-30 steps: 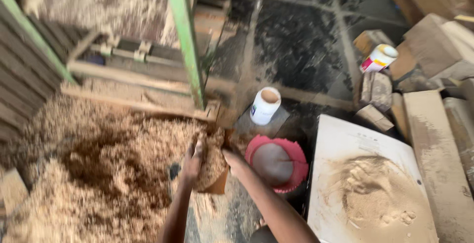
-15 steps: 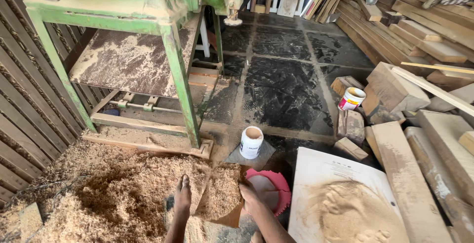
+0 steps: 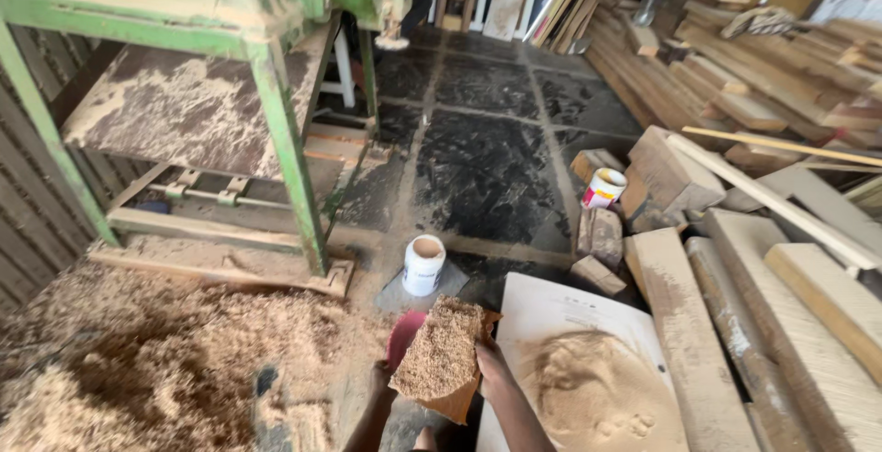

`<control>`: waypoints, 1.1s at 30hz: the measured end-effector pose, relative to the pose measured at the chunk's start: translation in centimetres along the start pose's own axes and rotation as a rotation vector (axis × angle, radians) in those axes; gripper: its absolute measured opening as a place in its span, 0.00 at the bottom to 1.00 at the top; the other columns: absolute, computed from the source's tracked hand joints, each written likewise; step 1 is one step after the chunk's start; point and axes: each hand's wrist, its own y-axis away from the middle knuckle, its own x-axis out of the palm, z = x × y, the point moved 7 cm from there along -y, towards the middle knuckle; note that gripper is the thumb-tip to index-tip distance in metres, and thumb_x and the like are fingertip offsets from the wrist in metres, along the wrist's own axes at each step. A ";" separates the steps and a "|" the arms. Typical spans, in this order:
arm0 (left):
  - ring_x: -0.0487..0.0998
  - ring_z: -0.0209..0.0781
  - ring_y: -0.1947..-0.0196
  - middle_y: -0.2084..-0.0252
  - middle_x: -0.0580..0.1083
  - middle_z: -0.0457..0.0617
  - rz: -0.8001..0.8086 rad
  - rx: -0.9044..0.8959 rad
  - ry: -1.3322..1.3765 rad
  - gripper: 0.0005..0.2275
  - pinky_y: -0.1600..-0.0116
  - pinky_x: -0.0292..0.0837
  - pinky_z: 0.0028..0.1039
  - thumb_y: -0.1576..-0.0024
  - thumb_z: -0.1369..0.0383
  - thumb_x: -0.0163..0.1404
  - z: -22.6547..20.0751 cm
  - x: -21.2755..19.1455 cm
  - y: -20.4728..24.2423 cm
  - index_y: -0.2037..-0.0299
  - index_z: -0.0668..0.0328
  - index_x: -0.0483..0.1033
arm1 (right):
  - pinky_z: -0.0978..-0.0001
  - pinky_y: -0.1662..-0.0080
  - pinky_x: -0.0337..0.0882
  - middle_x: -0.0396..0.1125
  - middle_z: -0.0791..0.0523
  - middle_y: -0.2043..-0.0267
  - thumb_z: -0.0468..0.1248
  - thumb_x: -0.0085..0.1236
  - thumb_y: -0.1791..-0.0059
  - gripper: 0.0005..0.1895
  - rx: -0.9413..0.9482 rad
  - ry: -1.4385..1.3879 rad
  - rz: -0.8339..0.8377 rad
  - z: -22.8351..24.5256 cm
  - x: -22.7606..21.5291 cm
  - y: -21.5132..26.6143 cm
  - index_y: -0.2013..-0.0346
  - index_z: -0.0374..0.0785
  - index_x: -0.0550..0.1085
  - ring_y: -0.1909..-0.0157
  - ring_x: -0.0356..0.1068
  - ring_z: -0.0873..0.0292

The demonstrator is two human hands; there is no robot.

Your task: The person scoops sawdust from a pile on the floor into a pink sieve and sifts it over a white box. They shake the sieve to separate fine dust from larger particles, then use their hands to mix the contents inside the sieve. The person repeats this process, adding more sawdust to the sieve.

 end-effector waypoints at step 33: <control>0.83 0.58 0.53 0.51 0.78 0.67 0.056 0.112 1.065 0.22 0.48 0.82 0.50 0.44 0.70 0.41 5.7 -2.9 7.0 0.39 0.70 0.62 | 0.62 0.44 0.76 0.68 0.50 0.39 0.44 0.54 0.46 0.32 -0.122 0.108 0.202 5.5 3.8 7.5 0.30 0.35 0.60 0.40 0.71 0.55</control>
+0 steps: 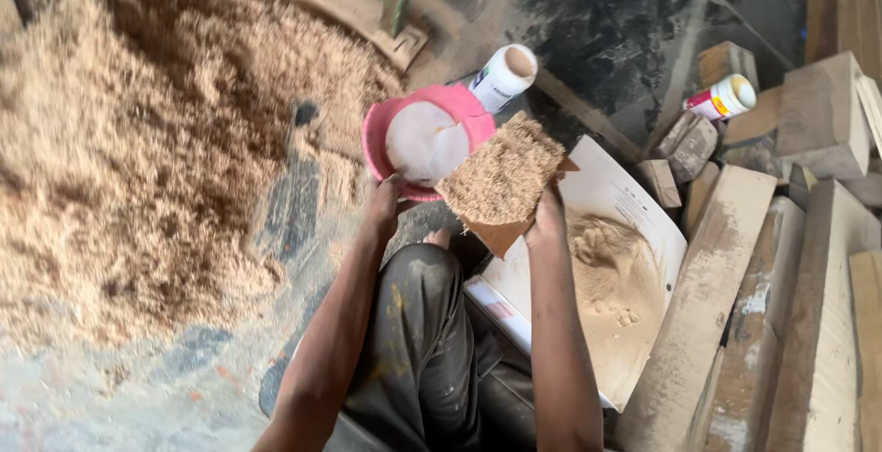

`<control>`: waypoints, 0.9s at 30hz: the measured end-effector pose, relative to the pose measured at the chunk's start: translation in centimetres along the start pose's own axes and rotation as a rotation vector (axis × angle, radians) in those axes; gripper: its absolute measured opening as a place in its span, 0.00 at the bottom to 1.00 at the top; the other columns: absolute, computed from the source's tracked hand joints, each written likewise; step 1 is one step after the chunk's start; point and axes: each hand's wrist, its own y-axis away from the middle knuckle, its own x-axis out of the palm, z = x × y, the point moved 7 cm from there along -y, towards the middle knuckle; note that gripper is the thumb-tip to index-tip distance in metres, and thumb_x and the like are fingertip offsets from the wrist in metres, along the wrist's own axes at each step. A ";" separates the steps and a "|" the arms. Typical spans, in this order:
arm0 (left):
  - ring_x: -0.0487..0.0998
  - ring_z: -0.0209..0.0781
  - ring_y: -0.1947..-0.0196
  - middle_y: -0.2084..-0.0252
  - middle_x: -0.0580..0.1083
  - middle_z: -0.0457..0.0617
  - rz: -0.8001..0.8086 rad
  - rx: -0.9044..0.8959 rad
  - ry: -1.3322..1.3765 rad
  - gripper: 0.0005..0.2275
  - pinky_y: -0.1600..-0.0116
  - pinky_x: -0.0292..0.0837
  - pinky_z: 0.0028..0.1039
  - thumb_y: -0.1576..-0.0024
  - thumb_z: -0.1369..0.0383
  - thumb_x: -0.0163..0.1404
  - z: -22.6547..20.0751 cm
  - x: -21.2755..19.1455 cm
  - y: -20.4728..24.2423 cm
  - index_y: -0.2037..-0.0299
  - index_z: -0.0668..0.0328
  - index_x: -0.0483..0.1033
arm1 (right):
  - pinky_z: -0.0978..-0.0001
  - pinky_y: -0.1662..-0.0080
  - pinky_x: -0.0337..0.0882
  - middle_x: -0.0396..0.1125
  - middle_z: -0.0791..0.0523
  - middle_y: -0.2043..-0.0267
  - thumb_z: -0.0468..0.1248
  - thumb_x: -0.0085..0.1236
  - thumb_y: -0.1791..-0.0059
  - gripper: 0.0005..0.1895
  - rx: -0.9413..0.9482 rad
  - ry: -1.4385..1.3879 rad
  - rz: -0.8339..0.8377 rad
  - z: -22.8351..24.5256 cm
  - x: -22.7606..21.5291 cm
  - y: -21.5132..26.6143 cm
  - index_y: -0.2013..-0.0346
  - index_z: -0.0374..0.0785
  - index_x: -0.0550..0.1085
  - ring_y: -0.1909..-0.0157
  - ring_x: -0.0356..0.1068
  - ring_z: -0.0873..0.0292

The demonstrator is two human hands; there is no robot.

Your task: The person scoops sawdust from a pile on the floor into a pink sieve and sifts it over a white box. They shake the sieve to separate fine dust from larger particles, then use their hands to mix the contents inside the sieve. The person repeats this process, adding more sawdust to the sieve.

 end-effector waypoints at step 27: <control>0.78 0.56 0.58 0.43 0.71 0.64 -0.121 -0.016 0.036 0.30 0.51 0.83 0.44 0.33 0.48 0.33 -2.2 0.7 1.4 0.26 0.56 0.44 | 0.50 0.37 0.67 0.60 0.53 0.37 0.26 0.45 0.49 0.33 -0.046 0.327 0.035 1.0 6.8 -5.2 0.29 0.42 0.54 0.35 0.63 0.55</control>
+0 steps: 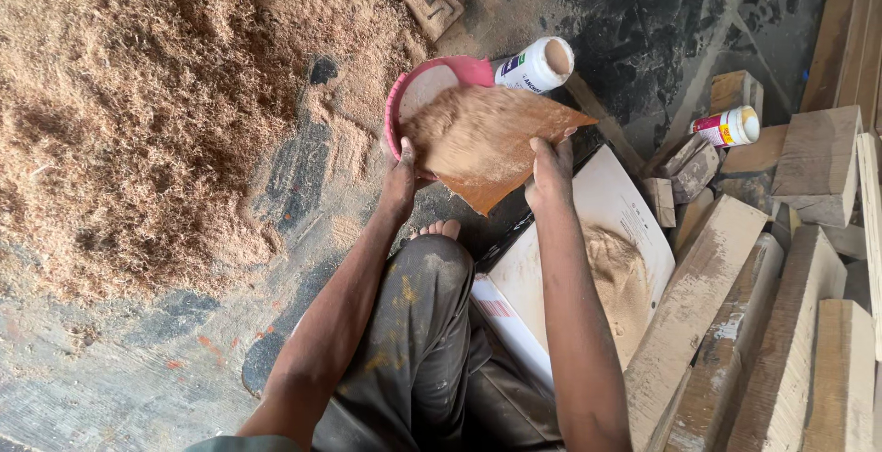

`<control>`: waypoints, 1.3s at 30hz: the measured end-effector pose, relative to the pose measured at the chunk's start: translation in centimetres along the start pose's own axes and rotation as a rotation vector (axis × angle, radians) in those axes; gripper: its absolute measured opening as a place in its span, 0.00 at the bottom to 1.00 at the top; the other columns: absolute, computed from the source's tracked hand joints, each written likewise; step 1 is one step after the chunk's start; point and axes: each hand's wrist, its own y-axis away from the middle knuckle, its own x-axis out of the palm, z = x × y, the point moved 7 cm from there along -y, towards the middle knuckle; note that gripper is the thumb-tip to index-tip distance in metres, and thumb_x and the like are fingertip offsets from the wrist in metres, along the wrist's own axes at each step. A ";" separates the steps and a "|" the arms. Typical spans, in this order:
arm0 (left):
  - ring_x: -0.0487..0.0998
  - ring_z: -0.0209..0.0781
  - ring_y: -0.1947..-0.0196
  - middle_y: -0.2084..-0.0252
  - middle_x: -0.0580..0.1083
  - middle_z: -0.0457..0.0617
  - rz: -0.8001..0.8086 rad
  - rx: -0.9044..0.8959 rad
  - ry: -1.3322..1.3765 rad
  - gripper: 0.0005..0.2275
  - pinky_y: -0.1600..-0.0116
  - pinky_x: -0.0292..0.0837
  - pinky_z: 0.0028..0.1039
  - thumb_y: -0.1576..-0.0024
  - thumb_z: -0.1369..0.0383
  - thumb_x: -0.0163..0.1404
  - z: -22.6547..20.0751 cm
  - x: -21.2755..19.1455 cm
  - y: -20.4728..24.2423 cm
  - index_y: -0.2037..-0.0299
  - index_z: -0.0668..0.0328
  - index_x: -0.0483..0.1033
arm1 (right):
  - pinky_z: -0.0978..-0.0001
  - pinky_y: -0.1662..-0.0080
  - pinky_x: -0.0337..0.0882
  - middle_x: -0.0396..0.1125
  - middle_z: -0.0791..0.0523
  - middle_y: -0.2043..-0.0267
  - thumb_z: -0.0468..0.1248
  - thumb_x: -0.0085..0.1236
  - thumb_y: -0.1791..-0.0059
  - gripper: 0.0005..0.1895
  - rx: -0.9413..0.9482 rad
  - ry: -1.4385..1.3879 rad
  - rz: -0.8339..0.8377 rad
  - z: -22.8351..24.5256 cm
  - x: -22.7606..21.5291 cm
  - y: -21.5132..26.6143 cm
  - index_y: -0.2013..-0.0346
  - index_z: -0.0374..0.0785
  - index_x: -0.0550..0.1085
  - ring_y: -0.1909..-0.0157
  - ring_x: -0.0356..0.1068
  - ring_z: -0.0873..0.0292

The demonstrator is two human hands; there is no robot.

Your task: The person scoops sawdust from a pile on the floor into a pink sieve and sifts it over a white box. They shake the sieve to separate fine dust from larger particles, then use their hands to mix the contents inside the sieve. The person repeats this process, adding more sawdust to the sieve.

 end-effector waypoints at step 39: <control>0.47 0.66 0.24 0.23 0.44 0.66 0.115 -0.011 0.259 0.44 0.27 0.47 0.66 0.43 0.40 0.36 -4.4 -1.9 3.9 0.24 0.61 0.34 | 0.62 0.31 0.61 0.63 0.48 0.29 0.50 0.52 0.43 0.32 -0.584 0.492 0.298 6.8 9.0 3.2 0.29 0.36 0.63 0.28 0.61 0.52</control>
